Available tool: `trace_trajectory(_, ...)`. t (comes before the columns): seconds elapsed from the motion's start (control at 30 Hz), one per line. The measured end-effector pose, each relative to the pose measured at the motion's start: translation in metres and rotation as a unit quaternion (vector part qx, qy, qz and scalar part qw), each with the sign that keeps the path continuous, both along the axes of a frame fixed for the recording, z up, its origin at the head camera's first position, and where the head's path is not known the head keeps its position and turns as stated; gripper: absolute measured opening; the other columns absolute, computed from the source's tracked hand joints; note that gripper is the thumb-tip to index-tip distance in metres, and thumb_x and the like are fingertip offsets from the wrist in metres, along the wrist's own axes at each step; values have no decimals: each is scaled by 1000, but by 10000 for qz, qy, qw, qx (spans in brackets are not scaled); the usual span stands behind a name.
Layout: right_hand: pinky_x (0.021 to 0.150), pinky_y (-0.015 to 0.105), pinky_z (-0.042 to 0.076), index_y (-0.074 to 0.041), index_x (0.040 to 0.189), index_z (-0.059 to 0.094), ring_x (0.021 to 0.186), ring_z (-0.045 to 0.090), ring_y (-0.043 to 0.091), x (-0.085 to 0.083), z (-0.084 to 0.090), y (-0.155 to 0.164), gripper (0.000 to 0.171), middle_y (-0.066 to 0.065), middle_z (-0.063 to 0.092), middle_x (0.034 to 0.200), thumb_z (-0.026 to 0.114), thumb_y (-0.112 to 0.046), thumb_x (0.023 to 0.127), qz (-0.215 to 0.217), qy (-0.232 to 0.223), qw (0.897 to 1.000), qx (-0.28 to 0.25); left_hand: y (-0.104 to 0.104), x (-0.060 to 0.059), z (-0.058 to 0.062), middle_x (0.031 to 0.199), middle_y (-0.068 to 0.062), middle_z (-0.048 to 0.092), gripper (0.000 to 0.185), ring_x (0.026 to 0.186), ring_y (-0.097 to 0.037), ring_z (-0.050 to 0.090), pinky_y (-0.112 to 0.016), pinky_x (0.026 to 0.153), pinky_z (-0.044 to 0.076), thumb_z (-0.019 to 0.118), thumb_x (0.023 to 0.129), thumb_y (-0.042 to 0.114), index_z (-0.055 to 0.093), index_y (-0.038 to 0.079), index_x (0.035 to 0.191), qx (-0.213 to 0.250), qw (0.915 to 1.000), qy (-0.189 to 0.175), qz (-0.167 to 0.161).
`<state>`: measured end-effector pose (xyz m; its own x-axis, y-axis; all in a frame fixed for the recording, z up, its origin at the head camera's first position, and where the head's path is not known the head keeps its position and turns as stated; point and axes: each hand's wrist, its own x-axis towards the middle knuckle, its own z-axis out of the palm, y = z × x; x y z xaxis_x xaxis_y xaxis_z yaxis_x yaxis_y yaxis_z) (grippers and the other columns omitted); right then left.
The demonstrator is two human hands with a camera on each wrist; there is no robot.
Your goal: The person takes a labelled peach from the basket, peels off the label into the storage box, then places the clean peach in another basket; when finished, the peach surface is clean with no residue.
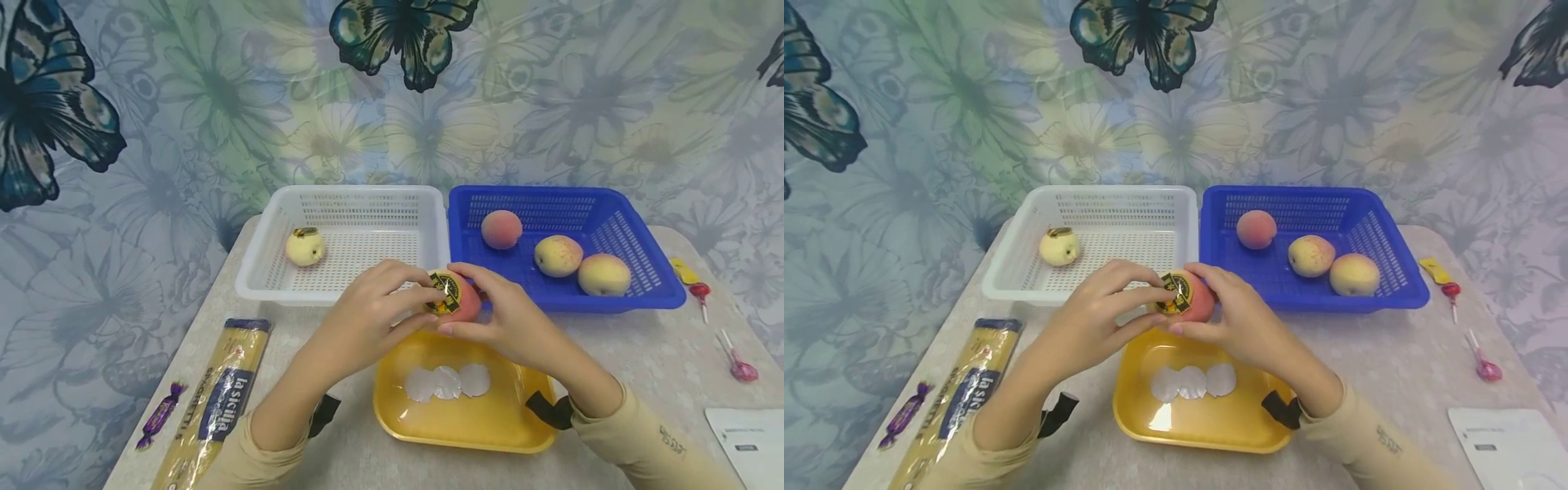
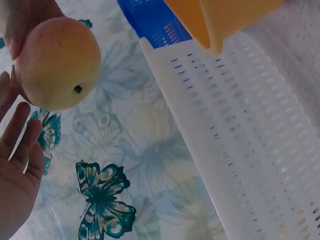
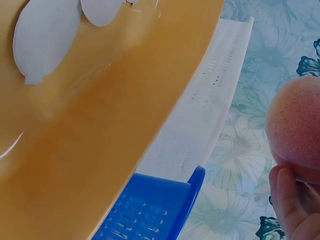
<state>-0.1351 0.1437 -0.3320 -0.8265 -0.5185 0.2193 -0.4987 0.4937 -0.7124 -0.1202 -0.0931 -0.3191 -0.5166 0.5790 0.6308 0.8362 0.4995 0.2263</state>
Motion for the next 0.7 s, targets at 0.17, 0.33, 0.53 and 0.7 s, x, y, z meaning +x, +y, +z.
trace_trajectory(0.17, 92, 26, 55, -18, 141, 49, 107, 62, 7, 1, -1, 0, 71, -7, 62, 128, 81, -37, 81, 88, -60, 9999, -35, 2, -2, -2, 110, 2, 68, 19, 107, -15, 60, -29, 97, 49, 76, 88, 22, 75, 16, 106, -20, 9999, 14, -98)
trace_trajectory(0.33, 92, 30, 56, -14, 143, 48, 108, 63, 10, 2, -5, 1, 74, -2, 62, 131, 81, -37, 81, 66, -42, 10000, -23, 3, -3, -3, 105, 3, 69, 15, 102, -14, 61, -28, 93, 50, 74, 89, 18, 75, 16, 104, 31, 9999, 81, -131)
trace_trajectory(0.53, 93, 31, 55, -13, 144, 48, 109, 63, 11, 3, -11, 3, 76, -1, 62, 133, 81, -38, 81, 27, -101, 9999, 53, 8, -5, -5, 98, 2, 72, 19, 91, -15, 65, -29, 81, 54, 71, 91, 11, 71, 13, 110, 370, 9973, 626, 89)
trace_trajectory(0.7, 94, 31, 55, -15, 143, 49, 109, 64, 12, 4, -14, 5, 75, 0, 61, 133, 82, -39, 80, -10, -261, 9997, -19, 11, -9, -6, 93, -1, 70, 8, 87, -19, 65, -32, 75, 53, 66, 93, 7, 66, 10, 100, 734, 9926, 746, 620)
